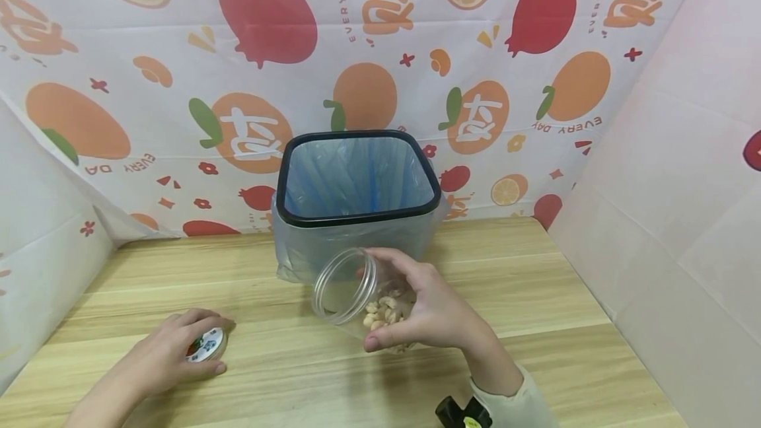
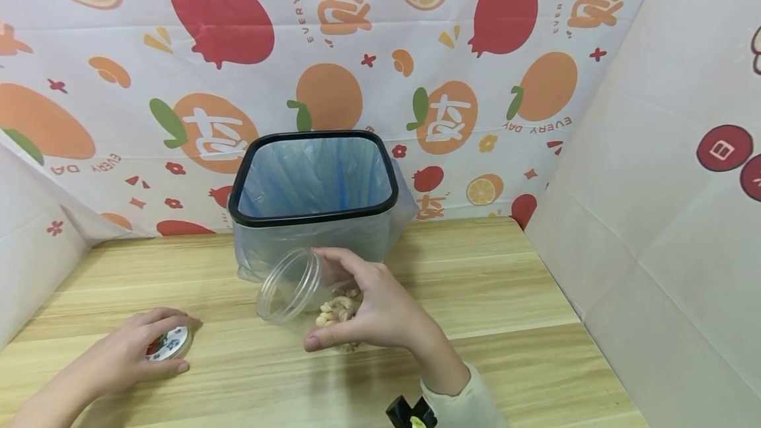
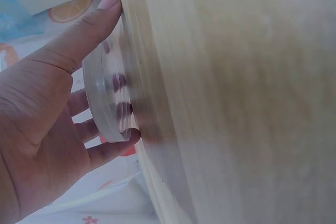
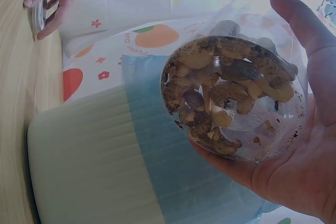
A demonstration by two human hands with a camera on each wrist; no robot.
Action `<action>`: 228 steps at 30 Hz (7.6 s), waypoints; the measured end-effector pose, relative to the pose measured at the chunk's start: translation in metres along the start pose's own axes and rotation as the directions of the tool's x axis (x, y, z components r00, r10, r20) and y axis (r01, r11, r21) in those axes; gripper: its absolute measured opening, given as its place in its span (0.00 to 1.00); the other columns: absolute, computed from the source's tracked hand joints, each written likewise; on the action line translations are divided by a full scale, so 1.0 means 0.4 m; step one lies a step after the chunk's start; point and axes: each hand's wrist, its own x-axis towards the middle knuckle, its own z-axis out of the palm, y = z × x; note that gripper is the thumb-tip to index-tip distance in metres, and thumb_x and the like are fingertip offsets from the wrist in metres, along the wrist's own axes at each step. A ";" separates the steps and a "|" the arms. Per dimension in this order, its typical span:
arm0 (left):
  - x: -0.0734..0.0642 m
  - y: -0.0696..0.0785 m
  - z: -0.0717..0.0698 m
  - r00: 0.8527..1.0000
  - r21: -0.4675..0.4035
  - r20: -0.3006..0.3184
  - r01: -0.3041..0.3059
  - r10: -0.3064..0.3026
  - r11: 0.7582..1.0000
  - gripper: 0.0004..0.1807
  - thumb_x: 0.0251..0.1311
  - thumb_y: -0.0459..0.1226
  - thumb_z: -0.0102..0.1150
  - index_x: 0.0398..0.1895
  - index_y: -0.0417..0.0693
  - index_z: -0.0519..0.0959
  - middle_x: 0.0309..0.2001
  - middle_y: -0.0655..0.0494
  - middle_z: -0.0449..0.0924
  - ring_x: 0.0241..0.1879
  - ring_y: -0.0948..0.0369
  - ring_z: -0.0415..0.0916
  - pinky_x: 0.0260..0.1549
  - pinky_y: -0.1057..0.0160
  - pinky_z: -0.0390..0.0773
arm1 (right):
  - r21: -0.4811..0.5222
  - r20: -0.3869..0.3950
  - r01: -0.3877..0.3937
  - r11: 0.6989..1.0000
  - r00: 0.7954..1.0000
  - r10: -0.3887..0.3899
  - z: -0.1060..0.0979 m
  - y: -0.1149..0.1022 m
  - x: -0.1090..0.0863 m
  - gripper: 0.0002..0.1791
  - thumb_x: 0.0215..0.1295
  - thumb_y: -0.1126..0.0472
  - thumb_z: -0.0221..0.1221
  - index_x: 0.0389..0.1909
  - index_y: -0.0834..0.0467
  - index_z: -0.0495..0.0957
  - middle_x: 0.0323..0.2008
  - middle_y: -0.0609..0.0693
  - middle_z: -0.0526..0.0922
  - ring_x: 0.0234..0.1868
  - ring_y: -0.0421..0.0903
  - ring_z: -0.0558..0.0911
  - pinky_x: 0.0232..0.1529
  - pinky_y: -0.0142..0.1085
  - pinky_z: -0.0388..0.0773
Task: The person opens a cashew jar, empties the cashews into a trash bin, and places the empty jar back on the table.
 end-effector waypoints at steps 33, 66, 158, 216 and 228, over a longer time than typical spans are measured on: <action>0.044 0.178 -0.131 0.970 0.037 -0.212 -0.111 0.116 0.993 0.29 0.50 0.50 0.76 0.58 0.69 0.78 0.60 0.59 0.75 0.54 0.55 0.73 0.32 0.63 0.79 | 0.024 0.007 -0.004 1.000 1.000 0.004 -0.004 -0.008 -0.006 0.54 0.39 0.60 0.82 0.71 0.46 0.66 0.57 0.49 0.82 0.52 0.43 0.83 0.55 0.42 0.81; 0.317 0.418 -0.228 0.565 0.142 -0.667 -0.543 0.486 0.827 0.22 0.74 0.47 0.52 0.59 0.42 0.80 0.62 0.42 0.77 0.68 0.44 0.69 0.71 0.63 0.63 | 0.033 0.009 -0.022 0.999 1.000 0.022 -0.011 -0.005 -0.009 0.53 0.42 0.59 0.81 0.71 0.46 0.65 0.57 0.53 0.82 0.53 0.44 0.83 0.55 0.42 0.81; 0.327 0.407 -0.149 0.568 0.031 -0.747 -0.488 0.345 0.872 0.34 0.44 0.24 0.73 0.60 0.42 0.79 0.56 0.43 0.78 0.63 0.40 0.70 0.70 0.44 0.63 | -0.468 -0.215 -0.232 0.853 0.966 0.144 -0.365 -0.125 0.097 0.54 0.42 0.49 0.80 0.72 0.38 0.63 0.56 0.46 0.81 0.51 0.54 0.85 0.50 0.52 0.83; 0.328 0.407 -0.152 0.569 0.017 -0.738 -0.521 0.363 0.853 0.35 0.42 0.22 0.74 0.60 0.41 0.79 0.56 0.42 0.78 0.63 0.39 0.69 0.72 0.49 0.61 | -0.785 0.096 -0.093 0.612 0.959 0.268 -0.425 -0.155 0.262 0.55 0.44 0.35 0.75 0.74 0.40 0.60 0.64 0.47 0.76 0.60 0.48 0.80 0.55 0.52 0.79; 0.331 0.403 -0.153 0.567 0.015 -0.741 -0.522 0.360 0.853 0.35 0.42 0.22 0.74 0.60 0.41 0.79 0.56 0.42 0.78 0.63 0.39 0.69 0.72 0.49 0.62 | -0.822 0.127 -0.062 0.566 0.949 0.289 -0.418 -0.173 0.280 0.55 0.44 0.34 0.75 0.74 0.41 0.60 0.63 0.47 0.77 0.59 0.47 0.81 0.53 0.50 0.80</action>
